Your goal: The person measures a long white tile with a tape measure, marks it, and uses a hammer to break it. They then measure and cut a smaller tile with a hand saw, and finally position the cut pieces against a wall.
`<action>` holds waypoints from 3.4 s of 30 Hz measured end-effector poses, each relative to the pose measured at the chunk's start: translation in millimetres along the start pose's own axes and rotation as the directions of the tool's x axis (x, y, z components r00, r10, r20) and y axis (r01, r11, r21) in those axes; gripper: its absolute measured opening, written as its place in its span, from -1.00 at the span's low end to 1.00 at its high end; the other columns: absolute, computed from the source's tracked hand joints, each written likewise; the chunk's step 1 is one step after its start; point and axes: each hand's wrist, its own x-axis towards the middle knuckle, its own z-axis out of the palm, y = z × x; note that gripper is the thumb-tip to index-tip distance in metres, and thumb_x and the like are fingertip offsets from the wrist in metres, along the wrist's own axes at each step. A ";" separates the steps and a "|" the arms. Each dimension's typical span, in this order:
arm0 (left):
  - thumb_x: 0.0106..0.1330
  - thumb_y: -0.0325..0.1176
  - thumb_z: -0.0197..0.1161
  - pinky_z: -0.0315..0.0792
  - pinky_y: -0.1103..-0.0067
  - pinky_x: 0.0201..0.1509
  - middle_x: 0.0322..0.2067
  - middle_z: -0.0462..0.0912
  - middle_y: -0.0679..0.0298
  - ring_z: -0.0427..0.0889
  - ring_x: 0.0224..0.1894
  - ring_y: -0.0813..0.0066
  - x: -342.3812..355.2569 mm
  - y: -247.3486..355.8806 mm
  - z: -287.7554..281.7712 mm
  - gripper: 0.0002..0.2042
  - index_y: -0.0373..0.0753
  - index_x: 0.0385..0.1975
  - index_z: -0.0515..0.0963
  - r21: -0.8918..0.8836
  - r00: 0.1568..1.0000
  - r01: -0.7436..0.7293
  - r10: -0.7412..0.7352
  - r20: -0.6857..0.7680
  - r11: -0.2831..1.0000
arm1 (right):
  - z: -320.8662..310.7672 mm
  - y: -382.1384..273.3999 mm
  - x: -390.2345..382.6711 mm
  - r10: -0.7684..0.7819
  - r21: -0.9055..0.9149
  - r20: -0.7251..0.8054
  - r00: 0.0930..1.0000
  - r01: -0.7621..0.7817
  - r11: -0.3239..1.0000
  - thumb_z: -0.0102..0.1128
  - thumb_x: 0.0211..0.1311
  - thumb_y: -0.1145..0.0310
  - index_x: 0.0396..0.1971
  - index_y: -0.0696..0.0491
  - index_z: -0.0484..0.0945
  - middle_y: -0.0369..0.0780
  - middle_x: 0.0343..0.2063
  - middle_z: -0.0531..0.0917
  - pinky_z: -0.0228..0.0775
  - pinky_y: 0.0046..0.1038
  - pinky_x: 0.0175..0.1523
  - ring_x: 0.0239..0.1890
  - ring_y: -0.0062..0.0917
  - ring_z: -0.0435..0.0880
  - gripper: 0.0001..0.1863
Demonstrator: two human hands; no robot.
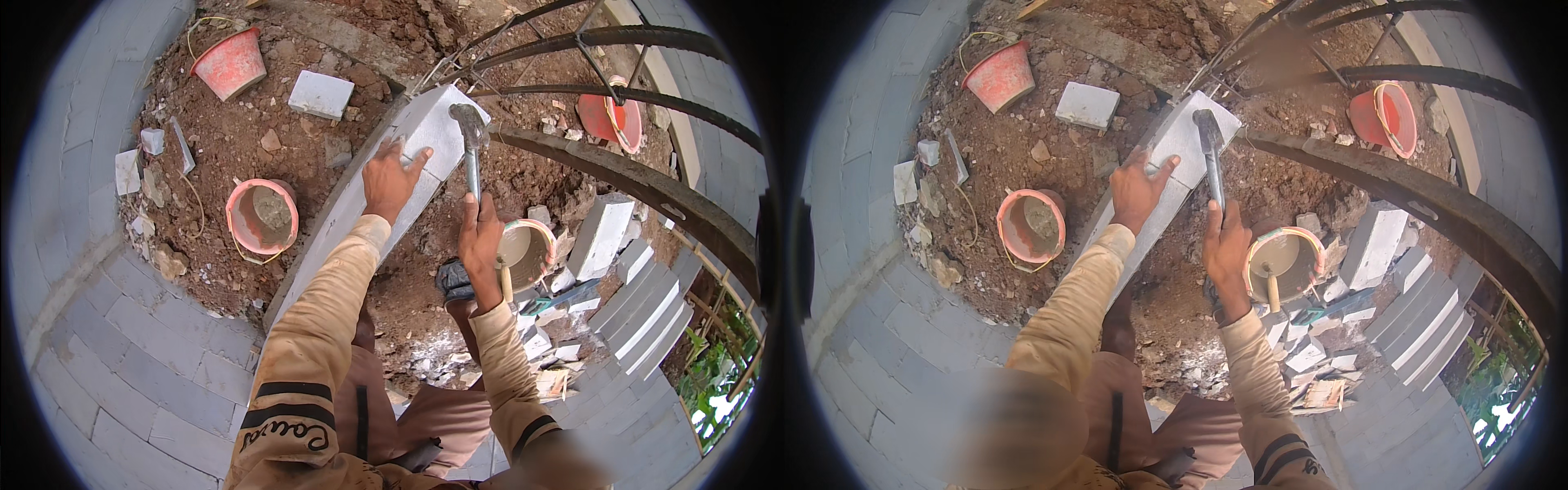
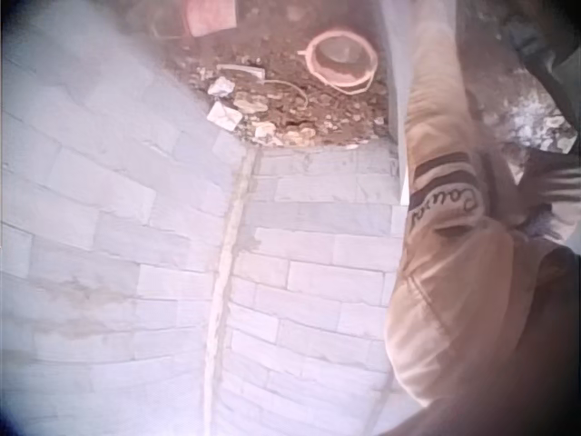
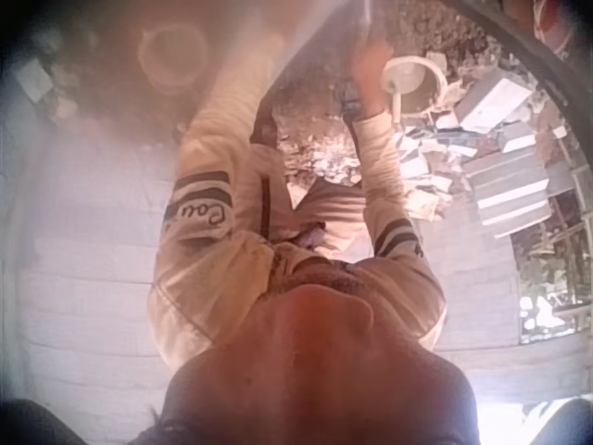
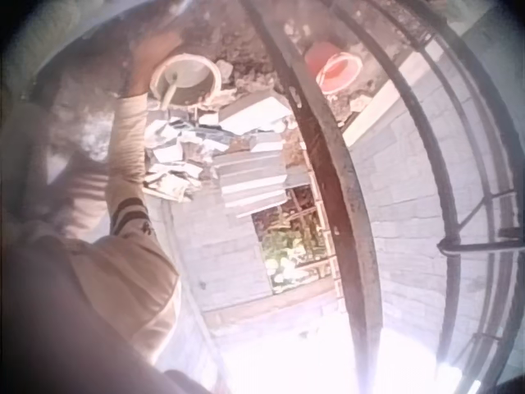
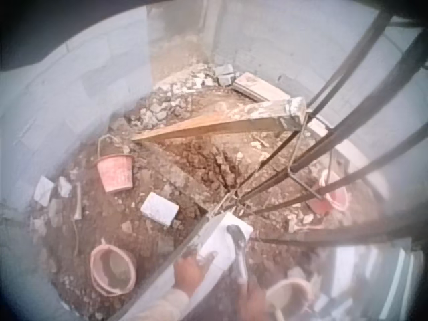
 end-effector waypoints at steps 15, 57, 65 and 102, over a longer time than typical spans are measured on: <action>0.25 0.08 0.41 0.60 0.22 0.08 0.04 0.60 -0.37 0.72 -0.03 -0.19 0.0 -4.9 2.9 -0.40 -0.47 -0.09 0.69 -0.004 0.997 -0.030 0.030 -0.064 1.000 | -2.4 -12.1 -9.2 0.053 0.006 0.074 0.996 -0.054 0.999 0.02 0.53 0.03 -0.21 0.16 0.50 0.18 -0.59 0.58 0.37 0.07 -0.30 -0.43 0.22 0.60 -0.58; 0.50 -0.05 0.04 -0.18 -0.10 0.56 0.50 0.08 0.00 -0.08 0.58 -0.09 -135.6 -59.9 -38.6 -0.37 -0.29 0.45 0.18 0.450 0.999 0.029 -0.005 -0.054 0.893 | 28.8 53.5 -104.8 -0.090 0.115 0.162 0.983 0.072 0.991 0.12 0.50 -0.01 -0.36 0.15 0.46 0.07 -0.64 0.53 0.35 -0.10 -0.44 -0.54 0.07 0.61 -0.54; 0.49 -0.06 0.06 -0.11 -0.06 0.56 0.49 0.14 0.10 -0.02 0.58 0.02 -135.5 -57.4 -36.1 -0.39 -0.25 0.44 0.21 0.435 0.997 0.016 0.021 -0.081 0.900 | -3.0 70.3 -128.3 -0.019 0.132 0.146 0.989 0.000 0.991 0.14 0.52 0.04 -0.37 0.15 0.50 -0.25 -0.70 0.40 0.25 -0.38 -0.49 -0.62 -0.63 0.38 -0.57; 0.55 -0.02 0.07 0.05 0.07 0.52 0.37 0.25 -0.10 0.17 0.46 -0.09 -159.5 24.0 -45.4 -0.39 -0.37 0.40 0.24 0.465 0.965 -0.228 0.262 -0.008 0.856 | -134.5 596.2 -226.9 0.359 -0.425 0.105 0.928 -0.284 0.859 0.16 0.34 0.35 -0.04 0.02 0.50 -0.04 -0.19 0.69 0.54 -0.05 -0.09 -0.16 -0.02 0.69 -0.76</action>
